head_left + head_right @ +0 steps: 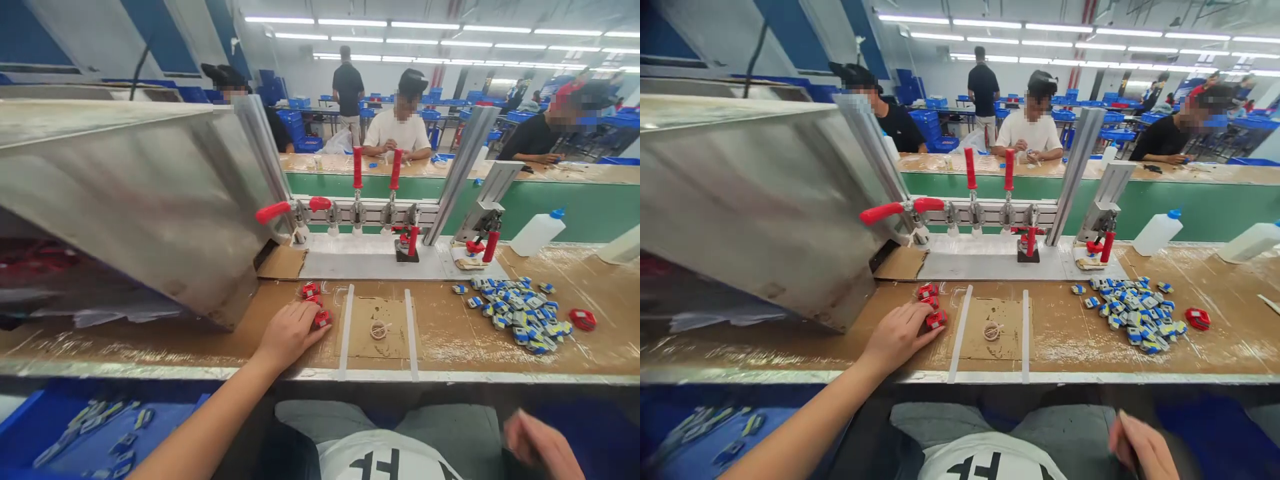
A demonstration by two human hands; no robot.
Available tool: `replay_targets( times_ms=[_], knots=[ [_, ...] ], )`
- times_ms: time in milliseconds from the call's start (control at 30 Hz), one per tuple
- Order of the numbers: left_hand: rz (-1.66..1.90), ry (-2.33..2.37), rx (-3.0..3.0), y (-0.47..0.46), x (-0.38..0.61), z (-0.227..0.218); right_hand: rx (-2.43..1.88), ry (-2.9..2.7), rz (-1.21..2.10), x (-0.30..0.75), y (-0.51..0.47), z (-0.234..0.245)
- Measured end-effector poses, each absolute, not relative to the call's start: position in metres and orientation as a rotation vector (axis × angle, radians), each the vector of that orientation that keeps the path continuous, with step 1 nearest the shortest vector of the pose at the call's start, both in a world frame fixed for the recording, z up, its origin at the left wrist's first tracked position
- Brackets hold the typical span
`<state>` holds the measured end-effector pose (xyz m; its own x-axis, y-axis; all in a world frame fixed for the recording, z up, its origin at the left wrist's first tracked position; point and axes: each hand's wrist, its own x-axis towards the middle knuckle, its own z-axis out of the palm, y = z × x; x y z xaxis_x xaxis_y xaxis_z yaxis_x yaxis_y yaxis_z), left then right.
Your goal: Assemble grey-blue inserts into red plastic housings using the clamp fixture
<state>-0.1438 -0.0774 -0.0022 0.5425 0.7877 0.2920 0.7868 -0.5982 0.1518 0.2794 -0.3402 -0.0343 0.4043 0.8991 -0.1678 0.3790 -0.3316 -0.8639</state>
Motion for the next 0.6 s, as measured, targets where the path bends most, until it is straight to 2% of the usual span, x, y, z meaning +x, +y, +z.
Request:
replay_targets(
  times_ms=[100, 233, 433, 600],
  knots=[
    [0.711, 1.321, 2.596, -0.072, -0.119, 0.011, -1.539, -0.938, 0.944, 0.243, -0.3, -0.025],
    [0.855, 1.209, 2.201, -0.044, -0.056, 0.023, -1.144, -1.303, 0.85, 0.191, -0.239, -0.009],
    [0.94, 1.044, 2.025, -0.008, 0.019, 0.0, -1.11, -1.263, 0.615, 0.188, -0.115, 0.016],
    [0.806, 1.059, 2.167, -0.004, 0.017, -0.013, -1.088, -1.611, 0.508, 0.21, -0.056, 0.005]
  ],
)
